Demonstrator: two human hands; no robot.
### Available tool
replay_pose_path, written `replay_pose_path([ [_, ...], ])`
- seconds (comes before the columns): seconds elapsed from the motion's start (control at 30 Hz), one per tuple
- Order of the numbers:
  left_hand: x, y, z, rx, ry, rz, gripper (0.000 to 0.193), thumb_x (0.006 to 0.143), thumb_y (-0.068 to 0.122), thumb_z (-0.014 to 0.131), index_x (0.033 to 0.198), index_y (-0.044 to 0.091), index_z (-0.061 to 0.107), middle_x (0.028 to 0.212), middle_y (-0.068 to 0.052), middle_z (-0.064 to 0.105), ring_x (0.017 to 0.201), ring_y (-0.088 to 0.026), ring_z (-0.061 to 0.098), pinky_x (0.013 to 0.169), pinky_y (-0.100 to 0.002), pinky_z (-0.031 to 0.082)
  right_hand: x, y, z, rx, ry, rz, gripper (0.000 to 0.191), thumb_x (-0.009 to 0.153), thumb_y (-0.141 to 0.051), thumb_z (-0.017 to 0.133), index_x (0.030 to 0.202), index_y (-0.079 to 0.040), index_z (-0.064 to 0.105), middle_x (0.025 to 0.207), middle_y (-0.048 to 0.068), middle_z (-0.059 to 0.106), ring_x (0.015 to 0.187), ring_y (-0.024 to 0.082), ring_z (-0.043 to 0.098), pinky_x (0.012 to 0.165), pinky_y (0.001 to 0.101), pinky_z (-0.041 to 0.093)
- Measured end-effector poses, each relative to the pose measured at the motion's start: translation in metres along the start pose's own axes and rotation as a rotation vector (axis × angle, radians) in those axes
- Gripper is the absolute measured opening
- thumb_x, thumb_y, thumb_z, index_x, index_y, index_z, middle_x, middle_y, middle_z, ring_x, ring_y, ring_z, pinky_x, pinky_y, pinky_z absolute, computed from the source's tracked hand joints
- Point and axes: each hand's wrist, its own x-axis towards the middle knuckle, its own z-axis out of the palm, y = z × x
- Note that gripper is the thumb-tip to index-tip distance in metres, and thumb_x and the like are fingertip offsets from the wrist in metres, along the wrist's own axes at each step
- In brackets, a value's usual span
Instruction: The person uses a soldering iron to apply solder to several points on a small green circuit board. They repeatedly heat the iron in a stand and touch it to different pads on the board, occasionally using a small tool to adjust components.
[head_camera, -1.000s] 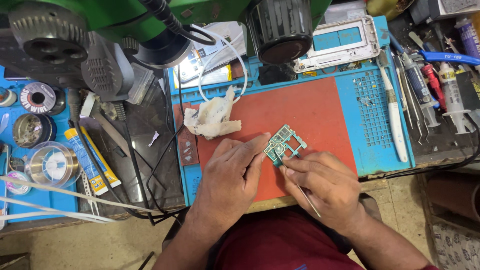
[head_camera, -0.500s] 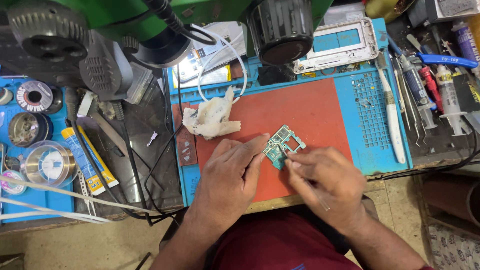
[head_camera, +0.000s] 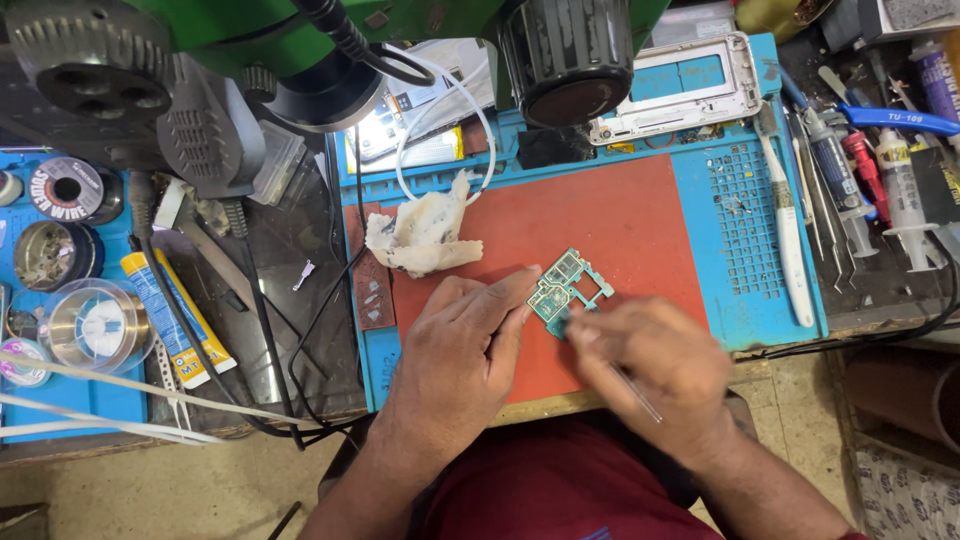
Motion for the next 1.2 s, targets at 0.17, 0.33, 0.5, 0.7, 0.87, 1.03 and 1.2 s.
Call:
replay_pose_path([
  [0.17,0.0000,-0.0005,-0.0005,0.004,-0.004,0.003,0.031,0.095,0.008,0.069,0.126,0.005,0.067,0.093,-0.010,0.072,0.088,-0.026,0.067,0.078,-0.039,0.055,-0.0003,0.0008,0.0005,0.005,0.006,-0.050,0.015,0.077,0.000,0.083,0.089,-0.002,0.073,0.098,0.012,0.078,0.081,0.022,0.073,0.071,0.0320,0.059],
  [0.33,0.0000,-0.0003,-0.0005,0.004,-0.010,-0.013,0.030,0.095,0.008,0.070,0.125,0.005,0.068,0.092,-0.010,0.072,0.087,-0.026,0.067,0.078,-0.038,0.055,-0.0012,0.0003,0.0017,0.014,0.022,-0.057,0.017,0.078,0.000,0.084,0.089,-0.001,0.070,0.097,0.012,0.077,0.084,0.023,0.073,0.074,0.0330,0.060],
  [0.5,-0.0006,0.0001,0.0000,0.004,-0.015,-0.022,0.029,0.096,0.009,0.069,0.126,0.005,0.068,0.094,-0.010,0.073,0.088,-0.024,0.067,0.077,-0.037,0.056,-0.0009,0.0012,0.0029,-0.033,0.005,-0.122,0.019,0.077,-0.002,0.087,0.086,-0.001,0.071,0.093,0.013,0.077,0.080,0.024,0.072,0.069,0.0325,0.058],
  [0.7,-0.0008,-0.0003,0.0002,0.010,-0.010,-0.017,0.029,0.096,0.009,0.068,0.126,0.005,0.068,0.095,-0.010,0.073,0.089,-0.025,0.067,0.078,-0.038,0.056,-0.0020,0.0009,0.0003,0.034,-0.046,-0.135,0.019,0.076,-0.001,0.085,0.088,-0.001,0.070,0.095,0.012,0.077,0.083,0.024,0.072,0.071,0.0333,0.059],
  [0.87,-0.0010,-0.0007,0.0005,0.002,0.001,-0.017,0.029,0.097,0.009,0.069,0.125,0.005,0.068,0.095,-0.009,0.073,0.088,-0.025,0.067,0.079,-0.038,0.056,-0.0011,0.0007,0.0013,0.017,-0.009,-0.101,0.017,0.077,0.000,0.084,0.087,-0.001,0.071,0.094,0.012,0.077,0.082,0.024,0.073,0.069,0.0320,0.058],
  [1.03,-0.0012,-0.0013,0.0001,0.002,0.005,0.001,0.029,0.096,0.009,0.069,0.125,0.005,0.067,0.096,-0.010,0.073,0.090,-0.026,0.067,0.080,-0.038,0.055,-0.0009,0.0006,0.0005,0.041,0.028,-0.041,0.016,0.079,0.000,0.084,0.084,-0.001,0.069,0.094,0.012,0.077,0.081,0.023,0.074,0.068,0.0303,0.059],
  [1.2,-0.0006,-0.0011,-0.0001,-0.014,0.002,-0.001,0.029,0.096,0.008,0.068,0.126,0.005,0.068,0.095,-0.010,0.072,0.089,-0.026,0.067,0.079,-0.039,0.055,-0.0005,0.0009,0.0006,0.024,0.043,0.006,0.015,0.081,0.000,0.084,0.083,-0.002,0.069,0.094,0.012,0.077,0.081,0.021,0.074,0.068,0.0296,0.060],
])
